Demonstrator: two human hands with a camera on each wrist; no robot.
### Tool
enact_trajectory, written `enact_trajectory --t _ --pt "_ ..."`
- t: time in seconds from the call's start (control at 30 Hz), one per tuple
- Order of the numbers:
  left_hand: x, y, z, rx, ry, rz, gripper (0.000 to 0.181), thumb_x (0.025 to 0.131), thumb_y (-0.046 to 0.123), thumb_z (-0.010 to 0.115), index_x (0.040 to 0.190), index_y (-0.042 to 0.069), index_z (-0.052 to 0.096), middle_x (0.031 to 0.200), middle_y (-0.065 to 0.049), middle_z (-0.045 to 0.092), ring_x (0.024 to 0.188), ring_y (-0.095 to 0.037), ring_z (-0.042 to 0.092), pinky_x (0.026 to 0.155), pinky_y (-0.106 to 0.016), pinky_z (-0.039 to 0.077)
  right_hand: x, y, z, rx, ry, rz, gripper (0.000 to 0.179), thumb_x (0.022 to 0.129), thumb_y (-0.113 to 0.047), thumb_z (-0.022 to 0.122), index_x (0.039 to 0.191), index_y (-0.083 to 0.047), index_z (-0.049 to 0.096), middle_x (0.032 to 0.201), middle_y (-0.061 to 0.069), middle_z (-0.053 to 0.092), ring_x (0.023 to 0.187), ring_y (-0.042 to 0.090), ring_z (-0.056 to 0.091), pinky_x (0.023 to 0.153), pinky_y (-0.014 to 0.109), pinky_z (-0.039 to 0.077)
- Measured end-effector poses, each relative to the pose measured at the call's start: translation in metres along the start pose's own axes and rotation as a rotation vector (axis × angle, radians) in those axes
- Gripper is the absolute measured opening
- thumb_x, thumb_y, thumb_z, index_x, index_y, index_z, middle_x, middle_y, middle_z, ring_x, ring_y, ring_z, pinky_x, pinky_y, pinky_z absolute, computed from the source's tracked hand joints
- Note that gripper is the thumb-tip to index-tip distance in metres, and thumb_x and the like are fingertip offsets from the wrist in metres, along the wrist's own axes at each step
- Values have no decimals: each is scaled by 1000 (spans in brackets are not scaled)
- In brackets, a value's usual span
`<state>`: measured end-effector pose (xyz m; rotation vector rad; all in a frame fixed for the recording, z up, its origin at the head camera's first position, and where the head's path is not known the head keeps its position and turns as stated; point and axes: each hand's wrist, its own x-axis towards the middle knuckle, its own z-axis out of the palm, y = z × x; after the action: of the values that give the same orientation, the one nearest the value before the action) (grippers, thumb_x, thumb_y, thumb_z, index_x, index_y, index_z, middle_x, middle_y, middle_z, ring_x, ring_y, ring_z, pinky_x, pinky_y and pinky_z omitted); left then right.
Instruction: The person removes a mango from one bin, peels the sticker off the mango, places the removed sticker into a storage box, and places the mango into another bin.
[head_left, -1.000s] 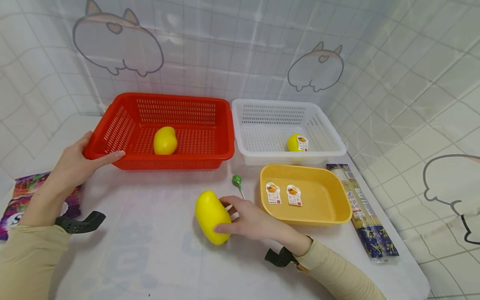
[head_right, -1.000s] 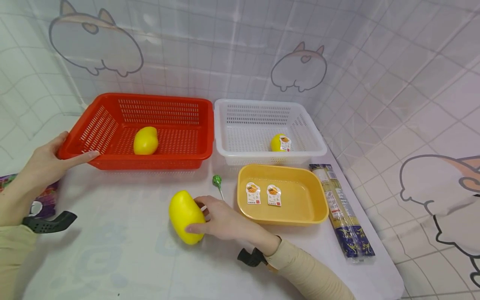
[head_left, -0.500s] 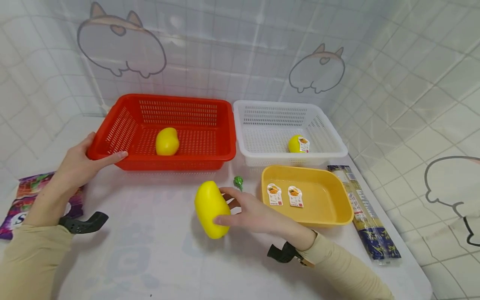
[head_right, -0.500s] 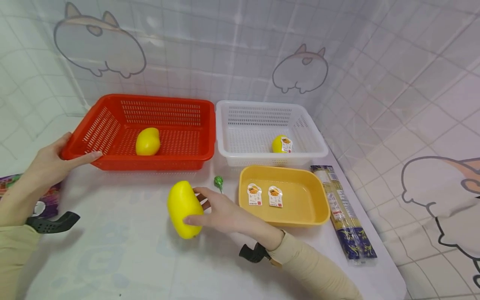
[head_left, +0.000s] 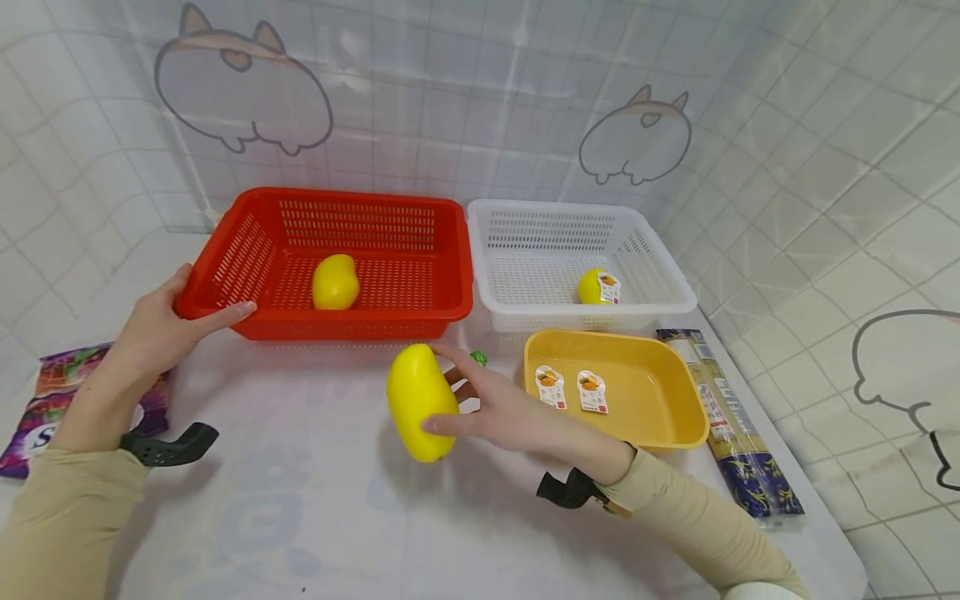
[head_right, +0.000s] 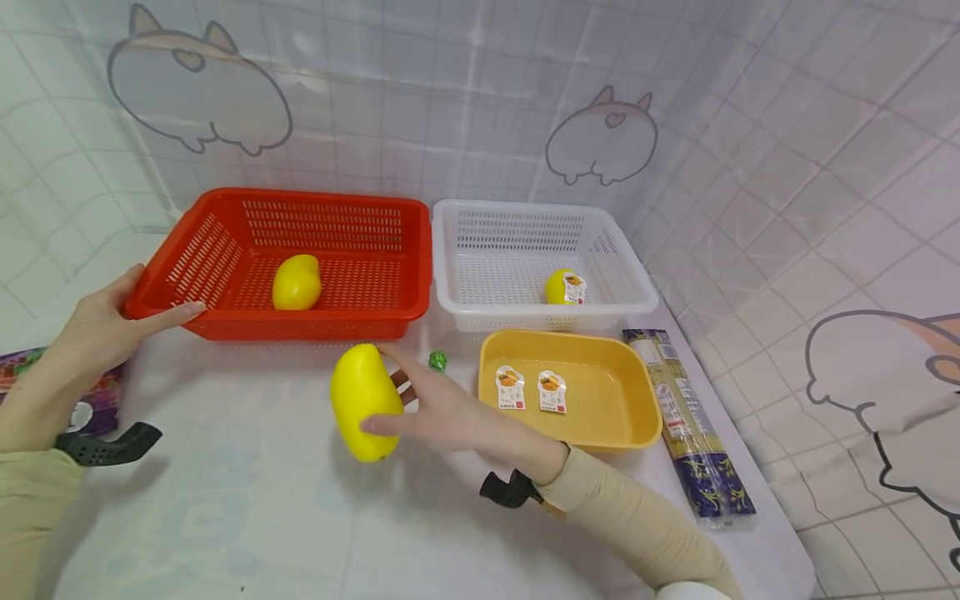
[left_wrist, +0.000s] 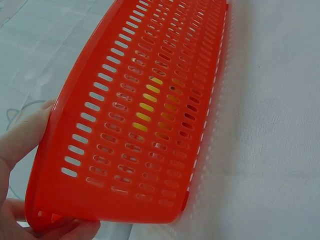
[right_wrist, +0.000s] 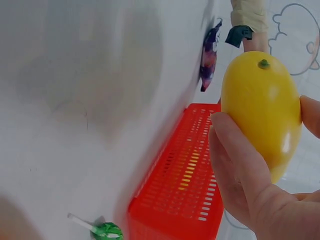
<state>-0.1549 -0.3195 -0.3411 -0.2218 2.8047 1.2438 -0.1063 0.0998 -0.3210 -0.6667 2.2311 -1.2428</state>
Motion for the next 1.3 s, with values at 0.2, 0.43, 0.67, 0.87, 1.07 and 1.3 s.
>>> enact_trajectory --t 0.2,0.43,0.67,0.87,1.07,1.3 --pt "0 0 -1 2 -2 0 112 92 64 57 154 14 -21 162 -32 6 135 -53 23 102 -75 33 4 -3 -3 -16 16 -4 88 89 -33 76 157 -39 20 127 -1 53 107 17 60 86 30 56" --pt "0 0 -2 -10 -8 -2 112 92 64 57 154 13 -21 163 -31 3 137 -53 20 103 -76 30 10 -8 -5 -1 -18 -28 88 90 -32 75 156 -42 18 128 -1 53 108 18 60 88 31 55" --pt "0 0 -1 -14 -13 0 113 92 64 57 154 12 -21 163 -31 4 137 -53 21 103 -76 31 20 -11 -8 21 -31 -75 86 90 -28 75 154 -43 20 132 1 50 110 20 58 90 32 55" --pt "-1 2 -2 -7 -6 2 113 91 64 57 154 11 -21 163 -32 6 136 -53 23 103 -75 32 29 -16 -12 24 -13 -68 84 90 -29 75 155 -33 23 135 3 52 107 23 61 88 33 56" --pt "0 2 -1 -2 -3 6 113 91 64 57 154 11 -20 163 -31 6 136 -52 23 103 -75 31 35 -24 -15 26 11 -43 83 89 -31 75 155 -30 24 133 2 54 106 22 61 88 33 55" --pt "-2 2 -1 6 0 1 114 91 65 57 154 11 -20 162 -33 7 135 -53 23 103 -75 32 43 -31 -18 62 35 -56 85 89 -30 75 156 -31 23 137 2 51 111 22 60 89 35 57"
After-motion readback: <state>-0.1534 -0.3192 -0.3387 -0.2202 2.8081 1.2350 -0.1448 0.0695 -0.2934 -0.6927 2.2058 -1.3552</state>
